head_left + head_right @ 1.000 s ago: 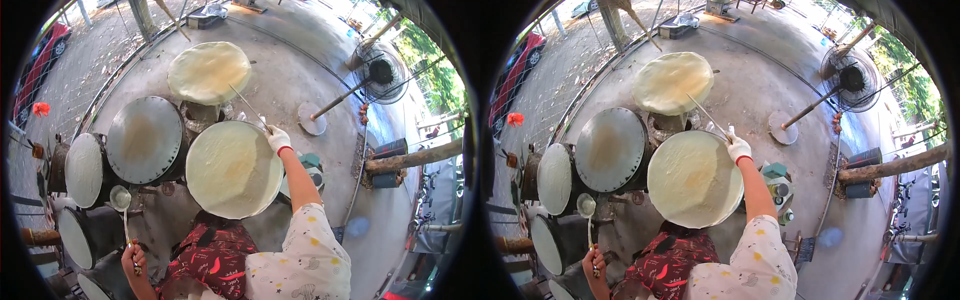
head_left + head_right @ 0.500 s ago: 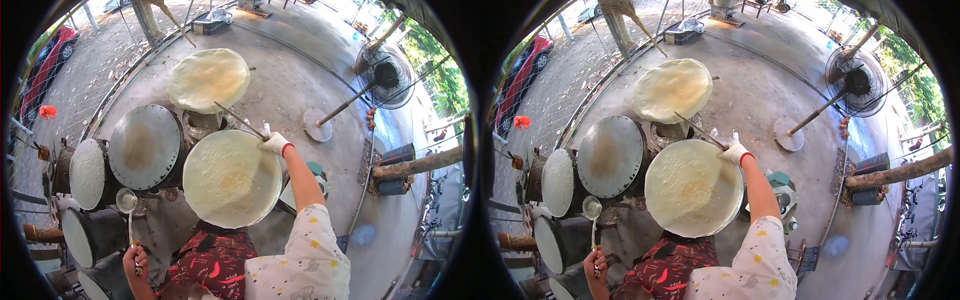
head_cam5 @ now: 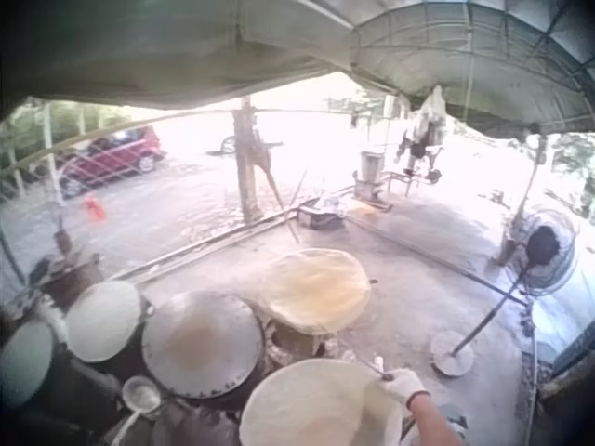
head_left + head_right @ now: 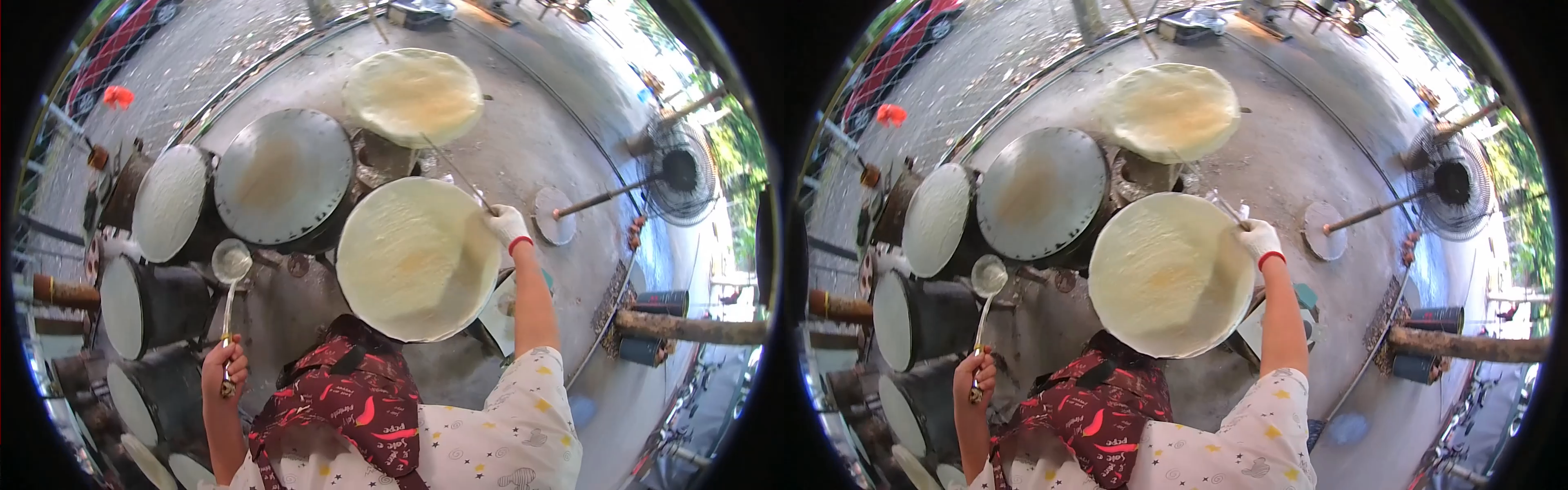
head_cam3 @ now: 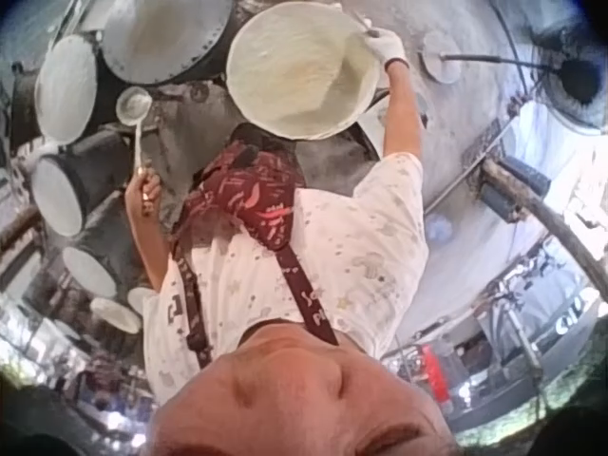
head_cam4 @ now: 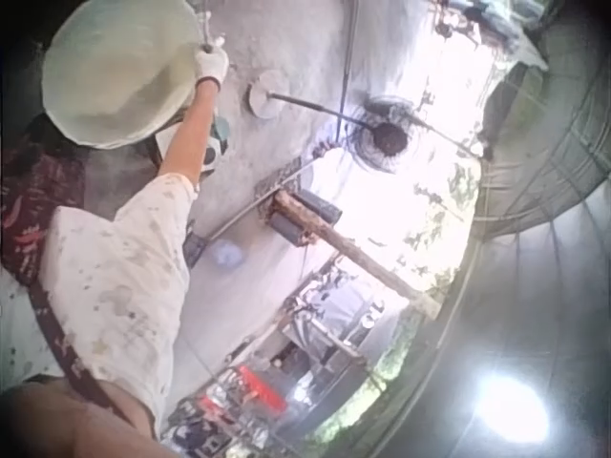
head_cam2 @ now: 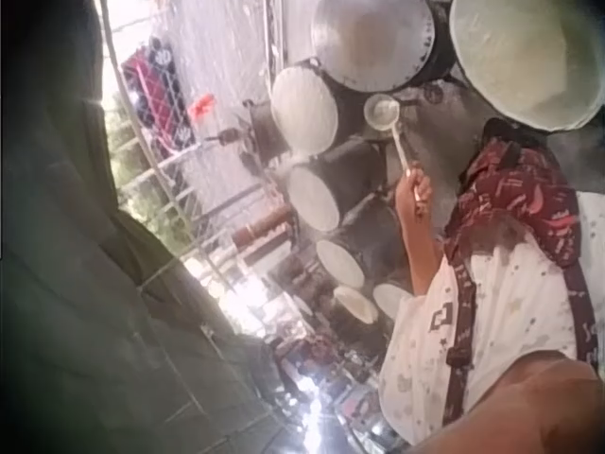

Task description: The person removes cooked thin wrappers from hot griddle plates with a wooden stick and stacks them. The person then scoops batter from a bowl using a ladle and spreads it across the griddle plates with the stick and ladle.

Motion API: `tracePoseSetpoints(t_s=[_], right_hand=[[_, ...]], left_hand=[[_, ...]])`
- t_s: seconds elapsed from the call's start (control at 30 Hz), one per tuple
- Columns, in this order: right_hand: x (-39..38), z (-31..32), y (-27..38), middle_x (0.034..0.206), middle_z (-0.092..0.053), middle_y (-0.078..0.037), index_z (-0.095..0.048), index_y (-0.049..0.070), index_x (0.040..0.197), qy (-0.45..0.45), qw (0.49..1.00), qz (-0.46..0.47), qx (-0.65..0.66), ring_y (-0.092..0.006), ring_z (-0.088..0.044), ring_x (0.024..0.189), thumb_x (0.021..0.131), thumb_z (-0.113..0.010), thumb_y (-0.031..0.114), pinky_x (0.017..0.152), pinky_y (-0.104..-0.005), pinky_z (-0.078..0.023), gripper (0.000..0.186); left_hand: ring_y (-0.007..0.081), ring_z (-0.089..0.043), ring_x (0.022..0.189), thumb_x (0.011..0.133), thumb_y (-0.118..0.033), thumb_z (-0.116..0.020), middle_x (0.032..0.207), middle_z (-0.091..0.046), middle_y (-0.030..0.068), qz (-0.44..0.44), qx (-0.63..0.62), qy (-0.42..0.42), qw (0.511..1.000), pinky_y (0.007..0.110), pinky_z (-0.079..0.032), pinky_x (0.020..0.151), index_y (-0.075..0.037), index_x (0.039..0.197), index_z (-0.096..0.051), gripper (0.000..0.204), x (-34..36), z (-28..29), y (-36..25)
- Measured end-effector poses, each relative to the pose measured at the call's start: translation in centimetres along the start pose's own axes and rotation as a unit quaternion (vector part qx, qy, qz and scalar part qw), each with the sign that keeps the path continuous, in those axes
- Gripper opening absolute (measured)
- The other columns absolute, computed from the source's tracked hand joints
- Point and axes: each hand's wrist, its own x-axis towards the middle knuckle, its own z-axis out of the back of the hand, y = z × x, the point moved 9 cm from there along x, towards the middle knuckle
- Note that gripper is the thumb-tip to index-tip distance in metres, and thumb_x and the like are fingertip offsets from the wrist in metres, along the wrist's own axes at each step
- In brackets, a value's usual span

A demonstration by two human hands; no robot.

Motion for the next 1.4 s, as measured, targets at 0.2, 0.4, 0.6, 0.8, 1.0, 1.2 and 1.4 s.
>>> tracePoseSetpoints(t_s=[0.2,0.4,0.6,0.8,1.0,1.2,1.4], right_hand=[[-2.3,-0.7,10.1,0.091,-0.065,-0.017,-0.068,0.01,0.096,-0.189,0.977,0.103,-0.015,-0.0334,-0.063,0.085,0.081,-0.058,0.02,0.076,-0.0398,-0.049,0.021],[-6.0,-17.5,24.4,0.114,-0.061,-0.009,-0.065,0.017,0.108,0.038,0.935,0.35,-0.053,-0.0276,-0.061,0.099,0.079,-0.056,0.012,0.084,-0.0374,-0.049,0.03],[-5.3,-22.0,25.8,0.114,-0.06,-0.006,-0.062,0.018,0.112,0.138,0.906,0.363,-0.171,-0.0266,-0.06,0.1,0.08,-0.053,0.013,0.084,-0.0371,-0.049,0.034],[-5.6,-21.7,26.0,0.104,-0.059,-0.011,-0.066,0.015,0.103,0.15,0.913,0.299,-0.233,-0.0301,-0.061,0.092,0.076,-0.056,0.016,0.08,-0.0398,-0.05,0.028],[-7.4,-19.1,25.1,0.11,-0.054,-0.017,-0.066,0.009,0.094,-0.019,0.958,0.177,-0.225,-0.0338,-0.06,0.091,0.072,-0.064,0.016,0.077,-0.0428,-0.05,0.023],[-9.2,-16.9,21.6,0.111,-0.058,-0.024,-0.061,0.0,0.102,-0.206,0.975,-0.027,-0.078,-0.0388,-0.059,0.098,0.075,-0.064,0.021,0.083,-0.045,-0.048,0.035],[-5.8,-18.8,13.7,0.08,-0.065,-0.019,-0.068,-0.001,0.091,-0.116,0.99,-0.076,0.019,-0.0311,-0.063,0.076,0.074,-0.06,0.028,0.07,-0.0393,-0.048,0.035]], left_hand=[[0.0063,-0.035,0.046,0.09,-0.005,-0.045,0.068,-0.042,0.0024,-0.014,-0.024,0.012,1.0,0.02,-0.032,0.034,0.002,0.108,-0.047,0.019,-1.0,2.1,0.0],[0.0056,-0.036,0.045,0.09,-0.004,-0.044,0.067,-0.041,0.0018,-0.025,-0.059,-0.002,0.998,0.019,-0.032,0.034,0.002,0.109,-0.046,0.02,-1.9,5.3,-0.4],[0.0054,-0.036,0.045,0.089,-0.004,-0.045,0.067,-0.042,0.0013,-0.038,-0.084,-0.018,0.996,0.019,-0.032,0.034,0.001,0.108,-0.046,0.02,-2.5,9.0,-0.4],[0.005,-0.036,0.046,0.088,-0.004,-0.047,0.067,-0.042,0.0008,-0.054,-0.074,-0.041,0.995,0.018,-0.031,0.035,0.001,0.106,-0.046,0.019,-2.3,10.9,-1.6],[0.0047,-0.037,0.046,0.091,-0.005,-0.044,0.067,-0.041,0.0004,-0.045,-0.072,-0.004,0.996,0.018,-0.034,0.035,0.002,0.108,-0.044,0.018,-1.5,10.9,-2.5],[0.0046,-0.037,0.046,0.091,-0.005,-0.044,0.067,-0.041,-0.0003,-0.026,-0.041,0.016,0.999,0.018,-0.034,0.035,0.002,0.108,-0.044,0.018,-0.9,10.5,-3.7],[0.005,-0.036,0.046,0.089,-0.004,-0.046,0.066,-0.041,0.0007,-0.023,-0.025,0.045,0.998,0.019,-0.031,0.035,0.003,0.106,-0.045,0.019,-0.6,11.1,-4.9]])
